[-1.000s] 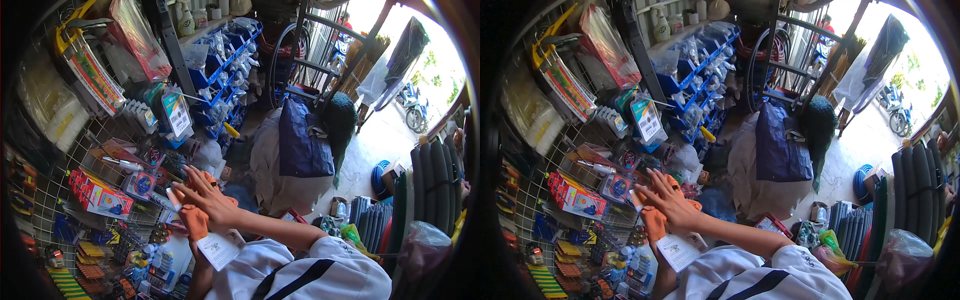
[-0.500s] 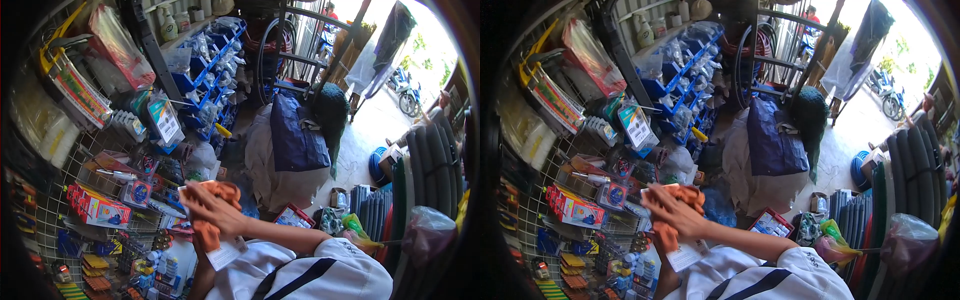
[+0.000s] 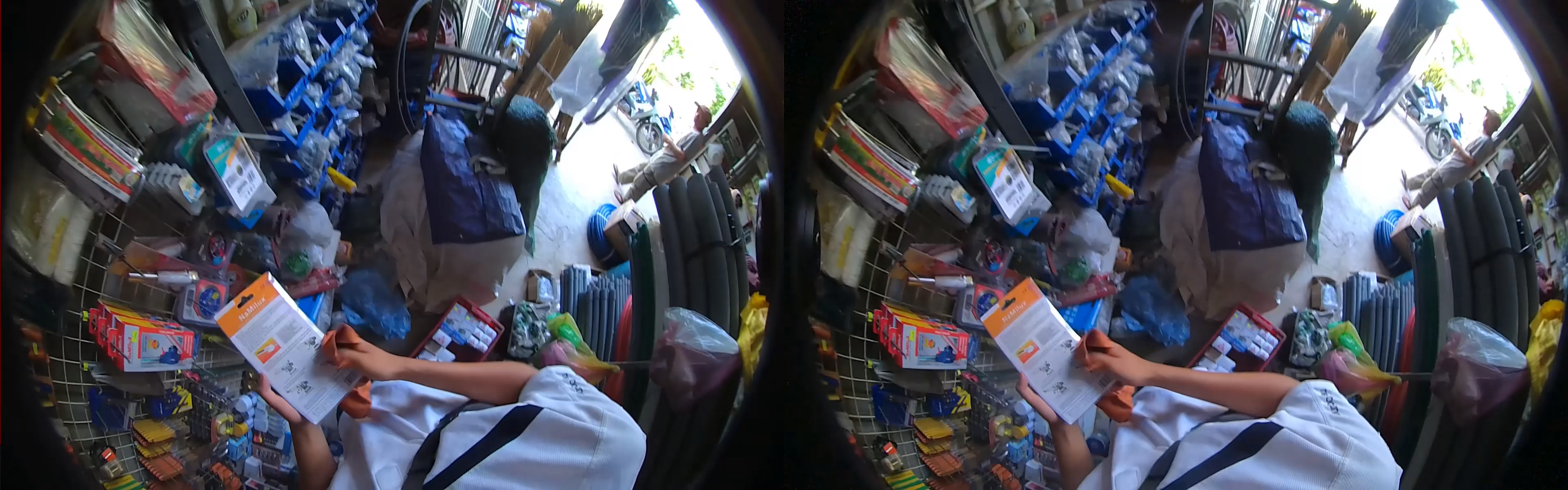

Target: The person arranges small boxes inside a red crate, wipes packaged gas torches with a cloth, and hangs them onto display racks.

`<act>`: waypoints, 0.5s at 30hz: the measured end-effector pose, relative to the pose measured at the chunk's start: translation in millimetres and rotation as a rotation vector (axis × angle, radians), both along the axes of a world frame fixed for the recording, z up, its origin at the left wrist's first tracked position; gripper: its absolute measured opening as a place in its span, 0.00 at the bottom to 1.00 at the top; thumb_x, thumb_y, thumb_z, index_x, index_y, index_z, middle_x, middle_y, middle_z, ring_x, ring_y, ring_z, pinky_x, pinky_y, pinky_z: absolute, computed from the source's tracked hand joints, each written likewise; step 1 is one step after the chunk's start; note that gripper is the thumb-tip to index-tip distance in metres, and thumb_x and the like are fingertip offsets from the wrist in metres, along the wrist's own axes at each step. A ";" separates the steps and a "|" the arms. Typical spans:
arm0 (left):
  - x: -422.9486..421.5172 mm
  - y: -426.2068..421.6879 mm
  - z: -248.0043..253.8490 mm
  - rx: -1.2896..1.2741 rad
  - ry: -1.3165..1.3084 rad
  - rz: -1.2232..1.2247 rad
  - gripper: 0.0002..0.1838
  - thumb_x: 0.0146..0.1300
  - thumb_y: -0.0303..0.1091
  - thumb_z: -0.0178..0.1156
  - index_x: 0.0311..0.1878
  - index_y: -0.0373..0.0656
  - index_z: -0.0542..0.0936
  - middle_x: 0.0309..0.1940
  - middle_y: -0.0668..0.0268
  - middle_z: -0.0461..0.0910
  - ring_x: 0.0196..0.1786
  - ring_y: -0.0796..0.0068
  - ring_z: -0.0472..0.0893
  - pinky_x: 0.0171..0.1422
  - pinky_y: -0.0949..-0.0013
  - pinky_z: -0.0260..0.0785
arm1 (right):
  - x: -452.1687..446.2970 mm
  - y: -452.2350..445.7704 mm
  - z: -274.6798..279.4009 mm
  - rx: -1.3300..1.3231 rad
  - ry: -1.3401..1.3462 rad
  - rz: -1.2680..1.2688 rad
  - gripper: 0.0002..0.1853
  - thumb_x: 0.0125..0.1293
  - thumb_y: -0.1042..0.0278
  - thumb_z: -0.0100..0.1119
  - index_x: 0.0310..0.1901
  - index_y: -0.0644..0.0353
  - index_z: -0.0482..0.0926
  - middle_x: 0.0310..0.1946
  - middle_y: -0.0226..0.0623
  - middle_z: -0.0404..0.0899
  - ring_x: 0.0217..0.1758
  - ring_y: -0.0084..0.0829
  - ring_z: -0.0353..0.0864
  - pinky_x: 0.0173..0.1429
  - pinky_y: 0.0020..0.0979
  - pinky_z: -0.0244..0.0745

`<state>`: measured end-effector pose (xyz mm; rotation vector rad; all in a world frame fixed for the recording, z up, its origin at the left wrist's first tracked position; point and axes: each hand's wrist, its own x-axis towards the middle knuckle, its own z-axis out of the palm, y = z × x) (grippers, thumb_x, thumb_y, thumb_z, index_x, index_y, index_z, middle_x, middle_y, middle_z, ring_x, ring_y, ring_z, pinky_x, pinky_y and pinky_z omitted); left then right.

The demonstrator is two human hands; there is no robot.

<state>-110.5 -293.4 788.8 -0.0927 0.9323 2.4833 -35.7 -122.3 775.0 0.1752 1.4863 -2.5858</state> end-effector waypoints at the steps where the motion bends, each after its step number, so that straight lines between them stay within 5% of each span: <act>1: 2.6 -7.7 -7.9 -0.007 -0.023 -0.014 0.39 0.66 0.60 0.42 0.70 0.37 0.62 0.64 0.51 0.70 0.63 0.48 0.72 0.69 0.49 0.63 | -3.3 -6.9 9.5 0.072 0.215 0.019 0.12 0.74 0.61 0.52 0.51 0.59 0.74 0.37 0.24 0.73 0.39 0.17 0.71 0.44 0.22 0.70; 2: 5.7 -6.9 3.6 -0.026 -0.091 0.014 0.39 0.66 0.60 0.41 0.69 0.37 0.64 0.62 0.52 0.72 0.61 0.49 0.73 0.68 0.50 0.63 | -4.7 -9.6 14.5 -0.054 0.214 0.061 0.08 0.74 0.62 0.53 0.43 0.58 0.73 0.36 0.25 0.73 0.40 0.17 0.72 0.44 0.23 0.70; 3: 8.0 -12.2 13.9 -0.075 -0.055 -0.058 0.35 0.68 0.56 0.43 0.67 0.37 0.66 0.62 0.54 0.72 0.61 0.53 0.74 0.67 0.52 0.65 | -1.2 -1.7 22.0 -0.021 0.019 0.171 0.12 0.75 0.57 0.51 0.46 0.57 0.73 0.38 0.25 0.73 0.42 0.19 0.71 0.49 0.23 0.68; 5: 5.5 -34.4 8.3 -0.529 0.128 -0.054 0.30 0.70 0.50 0.47 0.66 0.38 0.68 0.61 0.57 0.73 0.61 0.59 0.74 0.66 0.56 0.65 | -11.2 2.8 27.3 -0.160 0.041 0.123 0.21 0.75 0.48 0.48 0.55 0.57 0.71 0.48 0.30 0.76 0.50 0.23 0.75 0.55 0.27 0.71; 7: 13.7 -50.2 4.8 -0.603 0.143 -0.068 0.27 0.71 0.45 0.53 0.66 0.38 0.68 0.61 0.60 0.73 0.62 0.65 0.73 0.68 0.60 0.63 | -15.3 -7.5 48.3 -0.524 -0.392 0.027 0.26 0.71 0.38 0.47 0.55 0.53 0.70 0.44 0.25 0.75 0.45 0.21 0.76 0.46 0.26 0.72; 8: 15.6 -51.3 3.6 -0.529 0.148 -0.082 0.29 0.71 0.44 0.54 0.70 0.38 0.64 0.62 0.60 0.72 0.63 0.66 0.72 0.69 0.60 0.62 | -16.1 -16.0 6.4 -0.532 -0.342 0.049 0.24 0.71 0.39 0.47 0.52 0.53 0.71 0.45 0.27 0.75 0.44 0.23 0.77 0.44 0.29 0.73; 9: 21.3 -40.4 3.9 -0.512 0.171 0.097 0.34 0.71 0.41 0.55 0.74 0.39 0.57 0.64 0.61 0.70 0.63 0.66 0.72 0.69 0.61 0.61 | -24.2 -27.3 26.5 -0.613 -0.381 -0.024 0.19 0.73 0.48 0.45 0.47 0.57 0.72 0.44 0.31 0.76 0.43 0.26 0.76 0.49 0.32 0.73; 10: 22.3 -34.1 7.6 -0.543 0.270 0.161 0.36 0.72 0.39 0.54 0.77 0.43 0.50 0.66 0.60 0.68 0.64 0.65 0.71 0.69 0.61 0.62 | -25.8 -32.7 23.3 -0.364 -0.164 0.106 0.19 0.73 0.51 0.45 0.50 0.60 0.72 0.48 0.35 0.77 0.49 0.29 0.76 0.56 0.33 0.71; 14: 35.4 -61.6 -3.2 -0.898 0.471 0.164 0.32 0.76 0.41 0.45 0.78 0.49 0.47 0.67 0.60 0.66 0.66 0.66 0.68 0.70 0.61 0.61 | -21.5 -59.6 52.6 0.414 0.585 0.270 0.41 0.53 0.70 0.51 0.72 0.63 0.55 0.76 0.60 0.41 0.79 0.58 0.41 0.77 0.49 0.46; 15: 47.9 -70.9 -10.4 -0.239 0.306 0.146 0.32 0.77 0.44 0.41 0.79 0.50 0.46 0.69 0.60 0.63 0.68 0.65 0.66 0.71 0.58 0.60 | -20.3 -68.1 53.9 0.471 0.676 0.307 0.48 0.47 0.69 0.53 0.75 0.60 0.51 0.77 0.60 0.34 0.80 0.60 0.36 0.78 0.51 0.43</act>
